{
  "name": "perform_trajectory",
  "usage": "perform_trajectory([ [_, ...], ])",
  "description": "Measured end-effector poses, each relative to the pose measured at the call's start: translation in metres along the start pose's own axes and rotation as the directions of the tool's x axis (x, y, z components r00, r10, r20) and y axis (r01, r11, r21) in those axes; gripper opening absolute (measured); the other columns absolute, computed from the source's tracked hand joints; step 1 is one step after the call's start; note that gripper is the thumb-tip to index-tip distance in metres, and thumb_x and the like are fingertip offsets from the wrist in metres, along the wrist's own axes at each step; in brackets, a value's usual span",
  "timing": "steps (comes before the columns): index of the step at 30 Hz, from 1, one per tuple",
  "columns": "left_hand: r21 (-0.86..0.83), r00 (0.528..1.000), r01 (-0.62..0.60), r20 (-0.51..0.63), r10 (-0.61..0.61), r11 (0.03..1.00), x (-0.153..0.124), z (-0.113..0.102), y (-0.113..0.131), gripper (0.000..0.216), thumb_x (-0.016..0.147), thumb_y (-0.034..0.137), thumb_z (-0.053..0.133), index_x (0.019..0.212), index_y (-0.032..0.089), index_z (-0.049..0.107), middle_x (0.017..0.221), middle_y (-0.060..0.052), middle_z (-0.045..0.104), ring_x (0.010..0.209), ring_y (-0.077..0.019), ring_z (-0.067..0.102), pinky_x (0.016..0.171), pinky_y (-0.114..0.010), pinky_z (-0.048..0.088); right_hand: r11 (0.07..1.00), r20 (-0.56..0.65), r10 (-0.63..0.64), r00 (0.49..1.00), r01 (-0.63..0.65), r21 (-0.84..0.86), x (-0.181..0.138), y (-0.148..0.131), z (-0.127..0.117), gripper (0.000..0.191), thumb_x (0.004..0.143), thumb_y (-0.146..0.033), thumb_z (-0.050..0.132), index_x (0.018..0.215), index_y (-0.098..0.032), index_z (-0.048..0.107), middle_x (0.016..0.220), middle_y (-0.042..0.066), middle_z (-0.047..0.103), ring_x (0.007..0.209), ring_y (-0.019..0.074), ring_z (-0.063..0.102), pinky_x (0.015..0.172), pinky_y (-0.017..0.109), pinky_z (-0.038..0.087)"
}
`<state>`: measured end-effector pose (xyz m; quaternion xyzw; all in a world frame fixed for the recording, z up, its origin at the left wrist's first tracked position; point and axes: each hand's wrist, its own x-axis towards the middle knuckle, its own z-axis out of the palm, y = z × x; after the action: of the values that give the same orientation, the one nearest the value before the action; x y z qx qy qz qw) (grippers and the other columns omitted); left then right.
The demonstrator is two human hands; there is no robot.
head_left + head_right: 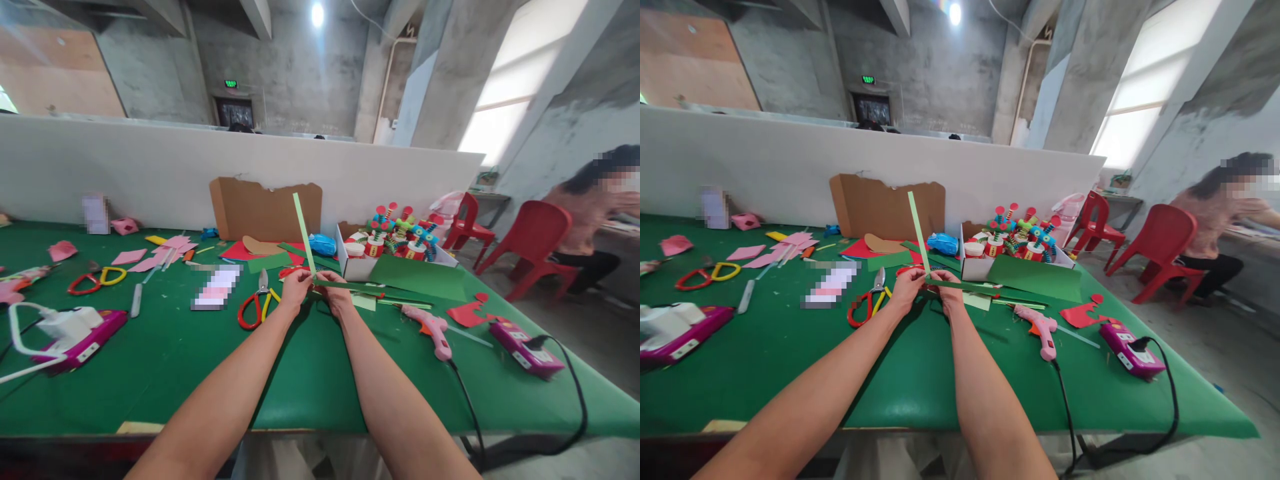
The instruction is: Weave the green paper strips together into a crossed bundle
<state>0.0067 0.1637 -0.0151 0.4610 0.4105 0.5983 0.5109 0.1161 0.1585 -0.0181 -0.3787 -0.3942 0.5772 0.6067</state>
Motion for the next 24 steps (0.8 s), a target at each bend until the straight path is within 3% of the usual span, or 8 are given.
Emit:
perform_trajectory([
  [9,-0.061,0.997,0.009,0.077,-0.004,0.998,0.001,-0.0018,-0.0046,0.04,0.049,0.044,0.083,0.067,0.013,0.067,0.059,-0.003,0.063,0.056,-0.013,0.055,0.057,-0.026,0.043,0.999,-0.022,-0.034,0.999,0.033,-0.035,0.0056,0.0036,-0.005,0.033,0.052,-0.039,0.082,0.071,-0.018,0.066,0.061,-0.003,0.065,0.056,0.0101,0.058,0.064,0.027,0.052],
  [19,-0.08,1.0,-0.006,-0.002,0.006,0.997,-0.0001,0.0024,-0.0068,0.029,0.054,0.036,0.079,0.068,0.016,0.062,0.061,-0.001,0.062,0.056,-0.0116,0.056,0.057,-0.025,0.043,0.999,-0.072,-0.032,0.997,0.029,-0.045,0.0026,-0.0012,-0.0005,0.028,0.054,-0.037,0.079,0.071,-0.017,0.068,0.054,-0.003,0.063,0.053,0.0105,0.057,0.065,0.028,0.052],
  [24,-0.092,0.996,0.081,0.035,-0.078,0.992,0.0015,0.0006,-0.0063,0.029,0.051,0.031,0.079,0.071,0.014,0.065,0.069,-0.006,0.067,0.064,-0.0148,0.06,0.061,-0.027,0.045,1.0,-0.102,-0.013,0.995,0.013,0.0,0.0008,-0.0042,-0.0004,0.029,0.054,-0.036,0.079,0.071,-0.018,0.066,0.054,-0.003,0.063,0.053,0.0114,0.059,0.064,0.027,0.052],
])
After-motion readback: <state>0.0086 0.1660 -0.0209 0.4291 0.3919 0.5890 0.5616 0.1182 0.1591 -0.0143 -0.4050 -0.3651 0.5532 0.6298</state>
